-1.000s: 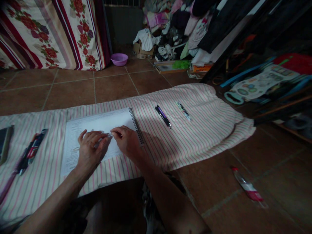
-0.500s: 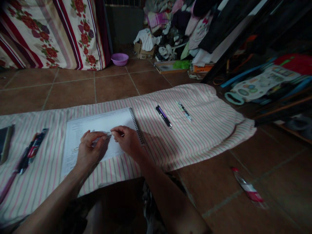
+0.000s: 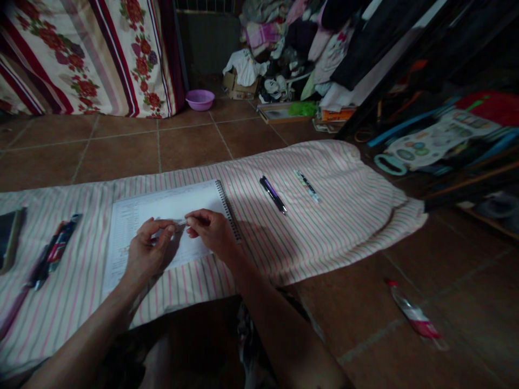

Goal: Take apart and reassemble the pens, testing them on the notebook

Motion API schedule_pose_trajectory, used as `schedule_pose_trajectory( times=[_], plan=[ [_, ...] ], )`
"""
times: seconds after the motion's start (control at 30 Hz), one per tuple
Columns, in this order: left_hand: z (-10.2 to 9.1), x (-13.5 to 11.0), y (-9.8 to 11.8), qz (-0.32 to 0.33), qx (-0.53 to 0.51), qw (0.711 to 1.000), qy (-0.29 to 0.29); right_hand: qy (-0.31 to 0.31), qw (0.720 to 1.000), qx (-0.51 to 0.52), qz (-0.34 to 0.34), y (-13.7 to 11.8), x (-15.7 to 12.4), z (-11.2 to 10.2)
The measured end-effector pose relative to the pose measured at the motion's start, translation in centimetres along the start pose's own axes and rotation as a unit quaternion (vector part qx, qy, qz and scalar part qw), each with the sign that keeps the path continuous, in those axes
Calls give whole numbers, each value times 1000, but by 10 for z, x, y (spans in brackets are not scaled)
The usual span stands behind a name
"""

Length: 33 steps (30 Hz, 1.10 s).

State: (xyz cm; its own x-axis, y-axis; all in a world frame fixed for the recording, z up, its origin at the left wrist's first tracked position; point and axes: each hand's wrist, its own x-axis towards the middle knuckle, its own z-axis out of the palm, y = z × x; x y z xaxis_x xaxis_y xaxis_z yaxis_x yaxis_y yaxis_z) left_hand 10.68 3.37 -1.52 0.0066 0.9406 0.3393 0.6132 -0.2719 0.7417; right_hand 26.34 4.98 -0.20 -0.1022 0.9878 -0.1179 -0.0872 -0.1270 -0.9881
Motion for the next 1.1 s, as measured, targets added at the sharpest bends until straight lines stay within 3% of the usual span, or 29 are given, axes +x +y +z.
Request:
schedule_pose_trajectory(
  times=[0.73,0.93,1.1],
  plan=[
    [1,2,4,6,39,999,-15,33,999,12,12,10,9,-8],
    [3,2,4,33,70,997,-18,61,990,-122,-36,9,10,-14],
    [4,2,4,47,83,995,-21,93,948,-285,-107,6,9,-21]
  ],
)
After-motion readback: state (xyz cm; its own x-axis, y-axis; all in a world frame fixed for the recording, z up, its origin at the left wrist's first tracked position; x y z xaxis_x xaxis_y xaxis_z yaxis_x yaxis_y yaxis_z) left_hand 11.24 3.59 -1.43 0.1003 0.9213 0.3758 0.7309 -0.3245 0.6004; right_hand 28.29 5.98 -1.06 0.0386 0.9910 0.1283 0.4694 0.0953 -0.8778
